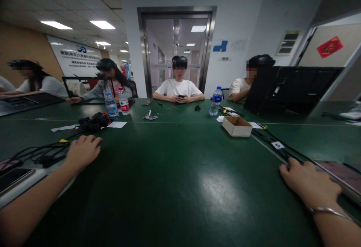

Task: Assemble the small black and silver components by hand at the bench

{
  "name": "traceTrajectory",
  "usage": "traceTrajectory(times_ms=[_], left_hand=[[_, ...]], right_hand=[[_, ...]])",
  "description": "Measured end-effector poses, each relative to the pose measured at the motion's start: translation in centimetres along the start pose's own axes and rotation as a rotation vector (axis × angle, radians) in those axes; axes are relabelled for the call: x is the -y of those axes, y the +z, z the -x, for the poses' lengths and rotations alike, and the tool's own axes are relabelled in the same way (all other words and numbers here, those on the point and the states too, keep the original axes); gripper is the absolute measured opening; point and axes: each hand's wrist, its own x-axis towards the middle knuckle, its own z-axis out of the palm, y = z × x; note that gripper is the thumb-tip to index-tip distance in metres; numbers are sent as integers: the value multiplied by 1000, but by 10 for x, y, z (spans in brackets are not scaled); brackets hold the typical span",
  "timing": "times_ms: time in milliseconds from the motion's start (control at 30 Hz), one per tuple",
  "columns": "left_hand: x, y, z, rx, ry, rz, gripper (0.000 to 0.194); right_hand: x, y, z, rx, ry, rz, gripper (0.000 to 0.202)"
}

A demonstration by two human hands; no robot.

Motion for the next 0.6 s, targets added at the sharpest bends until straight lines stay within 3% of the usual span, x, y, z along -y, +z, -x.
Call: traceTrajectory(times_ms=[100,200,400,600], left_hand=[[44,-4,18,114,-261,-156,45],[64,-12,28,272,-388,-128,47],[74,-16,33,353,-359,-72,45],[97,4,21,334,-349,14,31]], right_hand=[[12,-9,7,45,72,-50,43],[19,-16,14,58,94,-43,47],[23,-21,19,85,85,-12,50],[24,-22,17,47,22,38,51]])
